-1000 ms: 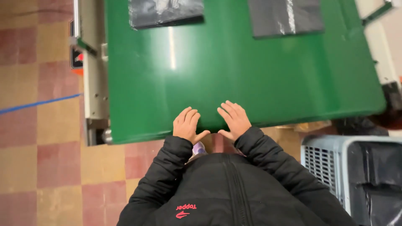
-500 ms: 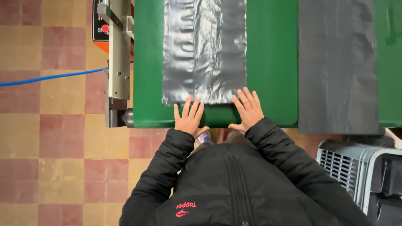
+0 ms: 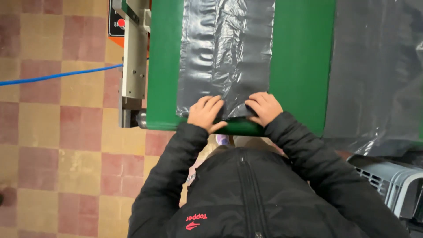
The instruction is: Folding plastic bags on a green surface and placing them in a basket.
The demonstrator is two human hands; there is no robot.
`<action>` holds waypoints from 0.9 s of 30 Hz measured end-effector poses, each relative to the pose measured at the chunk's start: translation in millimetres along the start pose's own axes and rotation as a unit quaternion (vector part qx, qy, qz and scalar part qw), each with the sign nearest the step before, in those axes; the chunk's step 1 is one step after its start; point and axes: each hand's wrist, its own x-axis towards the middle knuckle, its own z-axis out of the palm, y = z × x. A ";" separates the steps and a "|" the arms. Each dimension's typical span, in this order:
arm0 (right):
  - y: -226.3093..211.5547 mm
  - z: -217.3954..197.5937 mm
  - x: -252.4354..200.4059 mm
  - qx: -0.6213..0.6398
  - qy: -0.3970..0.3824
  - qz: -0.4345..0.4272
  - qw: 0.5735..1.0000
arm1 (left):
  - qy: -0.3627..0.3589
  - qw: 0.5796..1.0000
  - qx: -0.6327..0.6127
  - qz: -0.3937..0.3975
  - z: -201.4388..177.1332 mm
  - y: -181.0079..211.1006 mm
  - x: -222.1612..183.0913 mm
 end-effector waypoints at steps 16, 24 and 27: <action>30.9 -55.1 -11.3 0.162 -0.070 -0.073 0.982 | 0.038 0.998 -0.019 0.035 -13.2 -32.0 -16.3; 108.5 -97.8 -20.4 0.376 -0.141 0.177 0.898 | -0.125 0.889 -0.428 -0.104 -68.1 -69.3 70.1; 164.9 -98.5 51.5 0.319 -0.044 0.181 0.929 | 0.002 0.870 -0.482 -0.102 -18.0 -130.3 158.8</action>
